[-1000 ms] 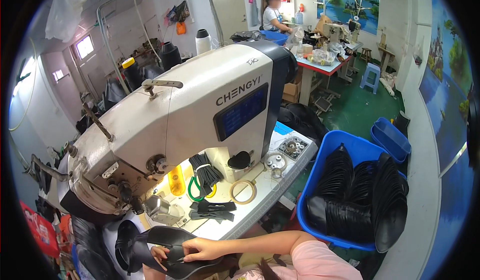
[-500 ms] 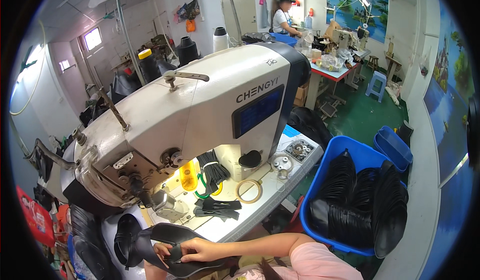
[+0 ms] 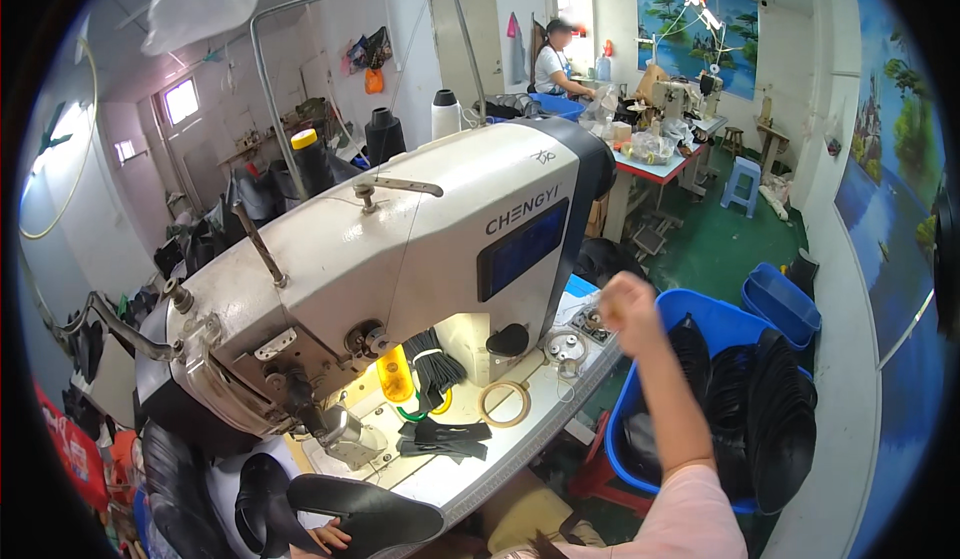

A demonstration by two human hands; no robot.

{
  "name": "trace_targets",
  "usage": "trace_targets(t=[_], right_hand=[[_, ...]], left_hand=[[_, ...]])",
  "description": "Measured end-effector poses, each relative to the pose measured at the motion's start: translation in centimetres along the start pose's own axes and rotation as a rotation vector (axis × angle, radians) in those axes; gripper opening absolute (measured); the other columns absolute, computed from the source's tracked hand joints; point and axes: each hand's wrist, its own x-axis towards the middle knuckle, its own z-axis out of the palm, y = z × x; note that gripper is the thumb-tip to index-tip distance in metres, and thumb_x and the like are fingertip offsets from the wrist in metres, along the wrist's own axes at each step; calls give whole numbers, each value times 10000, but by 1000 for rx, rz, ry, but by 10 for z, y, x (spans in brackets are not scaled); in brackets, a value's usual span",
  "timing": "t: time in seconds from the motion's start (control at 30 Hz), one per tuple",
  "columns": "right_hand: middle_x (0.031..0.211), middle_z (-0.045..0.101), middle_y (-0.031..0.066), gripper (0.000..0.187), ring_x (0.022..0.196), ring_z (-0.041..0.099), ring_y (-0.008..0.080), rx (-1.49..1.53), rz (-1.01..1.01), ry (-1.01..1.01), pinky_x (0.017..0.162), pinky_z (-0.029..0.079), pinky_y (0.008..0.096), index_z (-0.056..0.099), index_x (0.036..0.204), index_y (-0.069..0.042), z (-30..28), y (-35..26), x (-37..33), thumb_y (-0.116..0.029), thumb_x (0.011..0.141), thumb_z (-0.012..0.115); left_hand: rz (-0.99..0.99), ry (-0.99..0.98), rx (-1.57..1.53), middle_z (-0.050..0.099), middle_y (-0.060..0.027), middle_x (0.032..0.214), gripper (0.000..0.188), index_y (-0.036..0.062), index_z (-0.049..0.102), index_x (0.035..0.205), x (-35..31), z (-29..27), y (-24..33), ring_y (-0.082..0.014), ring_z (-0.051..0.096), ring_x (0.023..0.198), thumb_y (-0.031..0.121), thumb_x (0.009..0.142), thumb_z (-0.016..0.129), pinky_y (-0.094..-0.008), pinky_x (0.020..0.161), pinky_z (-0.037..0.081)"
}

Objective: The person operates an industrial sewing machine to stitch black leather shoe components. They repeatedly pick up a shoe upper, align it with a strip of material, and feed it through the machine to sew the edges. The person handles the materials by hand, guiding them under the needle and removing the finished pieces.

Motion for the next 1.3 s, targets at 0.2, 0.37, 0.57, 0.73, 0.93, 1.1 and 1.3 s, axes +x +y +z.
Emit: trace_targets(t=[0.2,0.37,0.57,0.73,0.93,1.1,1.3], right_hand=[[578,479,12,311,369,354,53,153,-13,467,325,256,194,489,786,-66,-113,-75,88,-361,860,554],[581,449,-14,329,411,374,66,128,233,710,356,259,206,482,733,-88,-226,-81,159,-380,885,490],[554,431,-39,350,418,401,58,243,438,849,364,277,194,465,707,-81,-259,-88,188,-365,909,431],[586,452,-25,328,407,394,61,265,392,651,350,289,197,485,761,-61,-239,-57,164,-351,908,442],[618,503,30,216,446,439,78,190,220,87,376,342,198,509,836,-45,-82,-33,42,-252,895,488],[625,495,57,142,469,410,100,192,329,-215,397,301,216,504,790,-35,13,-13,-45,-143,882,497],[624,477,-7,109,489,377,38,148,562,-640,442,299,185,537,853,-45,90,39,-78,-139,894,501]], left_hand=[[-68,26,-19,593,-134,781,270,76,557,647,11,10,-1,-290,568,839,204,869,471,-423,851,394],[-95,27,-34,583,-131,760,266,79,549,618,17,15,-5,-290,566,829,200,847,489,-419,849,393],[-103,58,-16,571,-127,735,265,82,541,582,13,10,-4,-290,563,817,194,821,511,-414,847,390],[-101,75,-20,561,-124,715,267,84,533,553,12,6,-3,-290,561,808,190,798,530,-410,845,389],[-92,112,-30,549,-120,690,274,87,524,517,-7,-7,-6,-289,559,796,185,772,552,-406,842,387],[-82,123,-60,539,-117,670,282,90,517,488,-11,-12,-14,-289,557,787,180,750,571,-402,841,385],[-60,185,-26,488,-98,640,287,90,406,459,-4,10,-1,-252,540,747,96,652,618,-374,847,395]])
